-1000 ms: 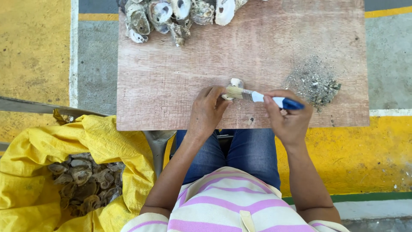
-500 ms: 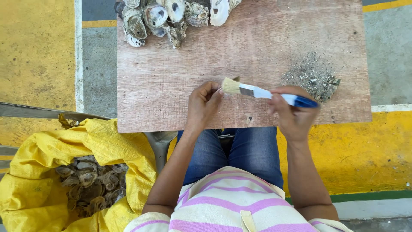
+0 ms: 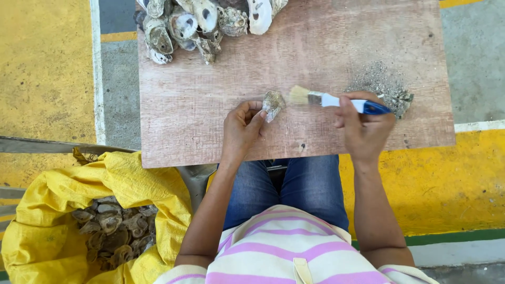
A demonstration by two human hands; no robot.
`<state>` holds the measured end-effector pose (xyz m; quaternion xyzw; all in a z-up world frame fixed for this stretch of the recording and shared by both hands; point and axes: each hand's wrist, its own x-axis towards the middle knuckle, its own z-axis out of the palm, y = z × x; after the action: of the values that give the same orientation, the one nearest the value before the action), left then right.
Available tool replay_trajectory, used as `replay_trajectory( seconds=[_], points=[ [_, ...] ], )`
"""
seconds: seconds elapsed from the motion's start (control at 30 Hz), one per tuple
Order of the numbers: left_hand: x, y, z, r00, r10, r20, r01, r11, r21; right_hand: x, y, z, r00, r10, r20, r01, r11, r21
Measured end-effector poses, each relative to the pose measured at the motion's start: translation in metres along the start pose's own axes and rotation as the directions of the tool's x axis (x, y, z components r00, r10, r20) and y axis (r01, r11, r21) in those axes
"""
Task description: Cleaning individual seashells with a small brush on a wooden board.
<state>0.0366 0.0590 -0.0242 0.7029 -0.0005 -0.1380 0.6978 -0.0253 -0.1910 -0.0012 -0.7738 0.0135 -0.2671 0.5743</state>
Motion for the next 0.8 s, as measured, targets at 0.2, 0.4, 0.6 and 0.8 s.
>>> replay_trajectory(
  seconds=[0.2, 0.4, 0.6, 0.8],
  points=[
    [-0.001, 0.018, 0.003, 0.998, -0.057, -0.015, 0.058, 0.994, 0.092, 0.005, -0.026, 0.023, 0.984, 0.055, 0.169, -0.070, 0.994, 0.089],
    [-0.006, 0.012, 0.002, 1.000, 0.025, 0.015, -0.027, 0.995, 0.101, 0.017, -0.031, 0.005, 0.999, -0.040, 0.030, 0.036, 0.991, 0.131],
    [-0.007, 0.008, 0.004, 1.000, 0.028, 0.012, -0.029, 0.998, 0.053, 0.020, -0.002, 0.017, 0.993, 0.011, 0.116, -0.013, 1.000, 0.018],
    [-0.004, 0.016, 0.003, 1.000, -0.006, -0.005, 0.006, 0.993, 0.116, 0.008, -0.021, 0.010, 0.980, 0.045, 0.195, -0.085, 0.975, 0.204]
  ],
)
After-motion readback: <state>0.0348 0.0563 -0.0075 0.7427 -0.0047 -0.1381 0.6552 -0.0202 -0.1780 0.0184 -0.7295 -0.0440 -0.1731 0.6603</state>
